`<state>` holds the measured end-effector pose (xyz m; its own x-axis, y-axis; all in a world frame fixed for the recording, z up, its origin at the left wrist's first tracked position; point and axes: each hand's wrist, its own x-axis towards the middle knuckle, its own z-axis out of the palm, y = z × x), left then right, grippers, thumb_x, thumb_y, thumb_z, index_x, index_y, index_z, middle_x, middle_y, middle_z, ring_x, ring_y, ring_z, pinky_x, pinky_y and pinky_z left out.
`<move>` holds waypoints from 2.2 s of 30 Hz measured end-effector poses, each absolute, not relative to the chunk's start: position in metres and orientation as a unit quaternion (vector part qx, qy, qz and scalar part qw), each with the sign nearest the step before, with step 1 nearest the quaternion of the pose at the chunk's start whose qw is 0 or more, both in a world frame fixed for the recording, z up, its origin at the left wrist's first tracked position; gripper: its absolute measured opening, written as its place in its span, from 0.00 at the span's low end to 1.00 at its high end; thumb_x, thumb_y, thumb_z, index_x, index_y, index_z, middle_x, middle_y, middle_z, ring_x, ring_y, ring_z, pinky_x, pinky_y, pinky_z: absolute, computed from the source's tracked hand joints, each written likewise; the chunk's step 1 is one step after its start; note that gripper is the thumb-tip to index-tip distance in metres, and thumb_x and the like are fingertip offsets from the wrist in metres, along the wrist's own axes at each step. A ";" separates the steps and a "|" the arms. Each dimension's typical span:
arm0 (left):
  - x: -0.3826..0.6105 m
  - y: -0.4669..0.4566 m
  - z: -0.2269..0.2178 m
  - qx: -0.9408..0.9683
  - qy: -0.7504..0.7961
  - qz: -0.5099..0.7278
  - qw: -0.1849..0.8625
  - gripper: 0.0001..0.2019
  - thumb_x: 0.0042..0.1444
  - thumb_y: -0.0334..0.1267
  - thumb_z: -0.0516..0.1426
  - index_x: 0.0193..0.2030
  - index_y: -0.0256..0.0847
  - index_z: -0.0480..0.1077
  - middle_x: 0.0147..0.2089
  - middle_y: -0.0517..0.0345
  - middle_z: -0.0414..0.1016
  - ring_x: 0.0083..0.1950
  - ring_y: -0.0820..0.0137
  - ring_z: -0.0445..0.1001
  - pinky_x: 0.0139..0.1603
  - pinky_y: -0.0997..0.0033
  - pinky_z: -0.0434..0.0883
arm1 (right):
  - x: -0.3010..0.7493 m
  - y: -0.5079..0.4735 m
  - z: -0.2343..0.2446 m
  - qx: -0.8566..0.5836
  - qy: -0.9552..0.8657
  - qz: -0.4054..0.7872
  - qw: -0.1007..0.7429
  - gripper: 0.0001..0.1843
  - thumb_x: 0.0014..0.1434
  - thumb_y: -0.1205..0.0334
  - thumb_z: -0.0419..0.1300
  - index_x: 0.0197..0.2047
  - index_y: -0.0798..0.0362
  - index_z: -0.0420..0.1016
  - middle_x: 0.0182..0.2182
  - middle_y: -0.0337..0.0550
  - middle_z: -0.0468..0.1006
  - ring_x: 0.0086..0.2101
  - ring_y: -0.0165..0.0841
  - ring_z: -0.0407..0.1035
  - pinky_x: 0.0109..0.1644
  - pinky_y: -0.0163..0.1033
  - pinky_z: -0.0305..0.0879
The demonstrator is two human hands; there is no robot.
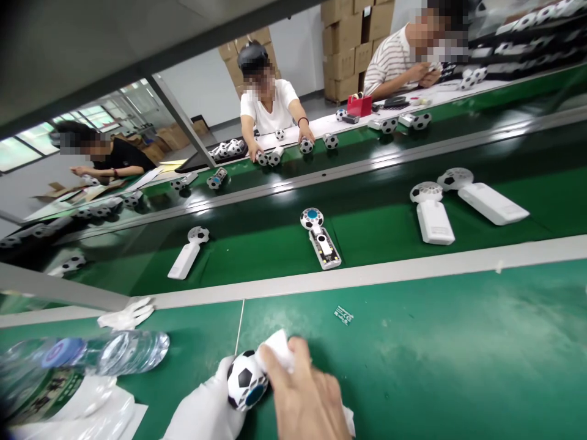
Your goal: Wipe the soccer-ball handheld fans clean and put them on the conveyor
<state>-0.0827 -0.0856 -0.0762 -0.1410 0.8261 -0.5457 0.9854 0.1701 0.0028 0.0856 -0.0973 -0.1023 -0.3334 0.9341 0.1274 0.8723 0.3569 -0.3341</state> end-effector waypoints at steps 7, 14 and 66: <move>-0.082 -0.085 -0.077 0.606 0.740 -0.185 0.225 0.16 0.53 0.38 0.49 0.50 0.44 0.63 0.38 0.46 0.77 0.38 0.56 0.77 0.37 0.63 0.68 | 0.076 -0.088 -0.105 -0.534 -0.822 0.141 0.142 0.33 0.51 0.77 0.48 0.58 0.43 0.64 0.45 0.51 0.72 0.22 0.34 0.72 0.25 0.39 0.70; -0.084 -0.085 -0.080 0.607 0.740 -0.179 0.229 0.16 0.53 0.40 0.49 0.49 0.44 0.63 0.40 0.45 0.76 0.40 0.55 0.76 0.39 0.61 0.68 | 0.084 -0.097 -0.112 -0.517 -0.832 0.087 0.182 0.34 0.49 0.74 0.52 0.60 0.46 0.61 0.47 0.53 0.72 0.20 0.31 0.69 0.21 0.34 0.64; -0.073 -0.084 -0.072 0.622 0.732 -0.226 0.164 0.12 0.57 0.32 0.47 0.47 0.38 0.65 0.38 0.49 0.76 0.38 0.62 0.77 0.36 0.69 0.69 | 0.087 -0.085 -0.100 -0.499 -0.849 0.115 0.133 0.35 0.49 0.78 0.49 0.59 0.45 0.61 0.50 0.55 0.70 0.26 0.34 0.73 0.25 0.36 0.70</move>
<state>-0.0733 -0.0837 -0.0720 -0.1735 0.8357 -0.5210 0.9839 0.1246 -0.1277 0.0868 -0.0853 -0.1000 -0.4674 0.8770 0.1110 0.8157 0.4763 -0.3282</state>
